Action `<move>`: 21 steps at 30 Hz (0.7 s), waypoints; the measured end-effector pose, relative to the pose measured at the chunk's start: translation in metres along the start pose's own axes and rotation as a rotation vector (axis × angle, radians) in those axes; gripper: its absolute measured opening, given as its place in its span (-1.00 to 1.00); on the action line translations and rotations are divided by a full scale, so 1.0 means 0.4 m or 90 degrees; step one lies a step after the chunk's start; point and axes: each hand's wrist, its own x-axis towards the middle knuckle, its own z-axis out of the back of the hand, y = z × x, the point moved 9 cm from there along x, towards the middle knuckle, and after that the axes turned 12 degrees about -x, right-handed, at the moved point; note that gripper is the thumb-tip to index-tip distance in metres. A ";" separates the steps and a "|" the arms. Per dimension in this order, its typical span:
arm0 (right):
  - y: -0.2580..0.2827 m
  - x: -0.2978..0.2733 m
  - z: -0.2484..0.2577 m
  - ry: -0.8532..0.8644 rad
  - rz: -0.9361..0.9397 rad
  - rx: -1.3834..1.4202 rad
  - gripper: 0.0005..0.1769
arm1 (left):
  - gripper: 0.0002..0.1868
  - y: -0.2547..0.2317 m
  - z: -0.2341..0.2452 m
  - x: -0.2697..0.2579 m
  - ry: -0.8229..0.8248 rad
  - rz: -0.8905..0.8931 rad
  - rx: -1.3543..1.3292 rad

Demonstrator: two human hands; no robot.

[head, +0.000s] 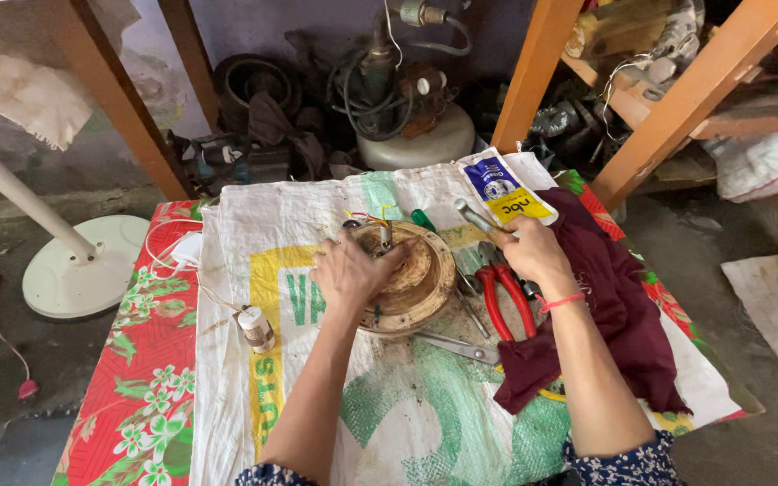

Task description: The person uses a screwdriver and hammer to work on a circular electrical component with wires. They repeatedly tighten a central screw and tap the component with the hammer while holding the wires.

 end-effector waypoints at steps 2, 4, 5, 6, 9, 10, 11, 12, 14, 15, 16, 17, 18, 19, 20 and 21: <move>0.015 -0.018 -0.009 0.064 -0.035 0.187 -0.63 | 0.43 0.015 -0.002 0.001 0.005 0.014 -0.008; 0.053 -0.043 -0.021 0.123 0.009 0.416 -0.70 | 0.41 0.026 -0.001 0.007 0.002 0.002 -0.022; 0.068 -0.051 -0.023 0.124 0.028 0.401 -0.73 | 0.38 0.029 -0.001 0.012 -0.002 -0.018 -0.033; 0.080 -0.059 -0.025 0.125 0.046 0.386 -0.75 | 0.35 0.031 -0.006 0.015 -0.004 -0.039 -0.045; 0.096 -0.070 -0.025 0.154 0.047 0.353 -0.81 | 0.31 0.036 0.001 0.020 -0.064 -0.128 -0.090; 0.093 -0.072 -0.025 0.168 0.039 0.344 -0.83 | 0.24 0.050 -0.003 0.017 -0.060 -0.124 -0.111; 0.090 -0.071 -0.022 0.163 0.035 0.345 -0.82 | 0.16 0.064 -0.006 0.012 -0.055 -0.121 -0.131; 0.086 -0.064 -0.014 0.156 0.036 0.344 -0.82 | 0.09 0.069 -0.004 0.011 -0.055 -0.119 -0.154; 0.076 -0.054 -0.012 0.163 0.045 0.354 -0.80 | 0.10 0.085 -0.024 0.018 -0.009 -0.050 -0.130; 0.071 -0.051 -0.018 0.176 0.054 0.366 -0.79 | 0.10 0.095 -0.034 0.020 0.013 -0.015 -0.117; 0.070 -0.047 -0.027 0.187 0.062 0.379 -0.78 | 0.13 0.084 -0.023 0.018 -0.023 -0.042 -0.106; 0.073 -0.045 -0.052 0.212 0.056 0.376 -0.78 | 0.17 0.072 -0.014 0.014 -0.058 -0.069 -0.095; 0.074 -0.046 -0.077 0.234 0.048 0.371 -0.78 | 0.22 0.057 -0.005 0.010 -0.092 -0.098 -0.084; 0.077 -0.045 -0.098 0.257 0.039 0.367 -0.77 | 0.22 0.046 0.003 0.013 -0.109 -0.121 -0.088; 0.075 -0.043 -0.112 0.250 0.026 0.401 -0.76 | 0.22 0.041 0.009 0.008 -0.122 -0.139 -0.093; 0.075 -0.042 -0.126 0.243 0.012 0.435 -0.75 | 0.22 0.036 0.016 0.002 -0.136 -0.156 -0.098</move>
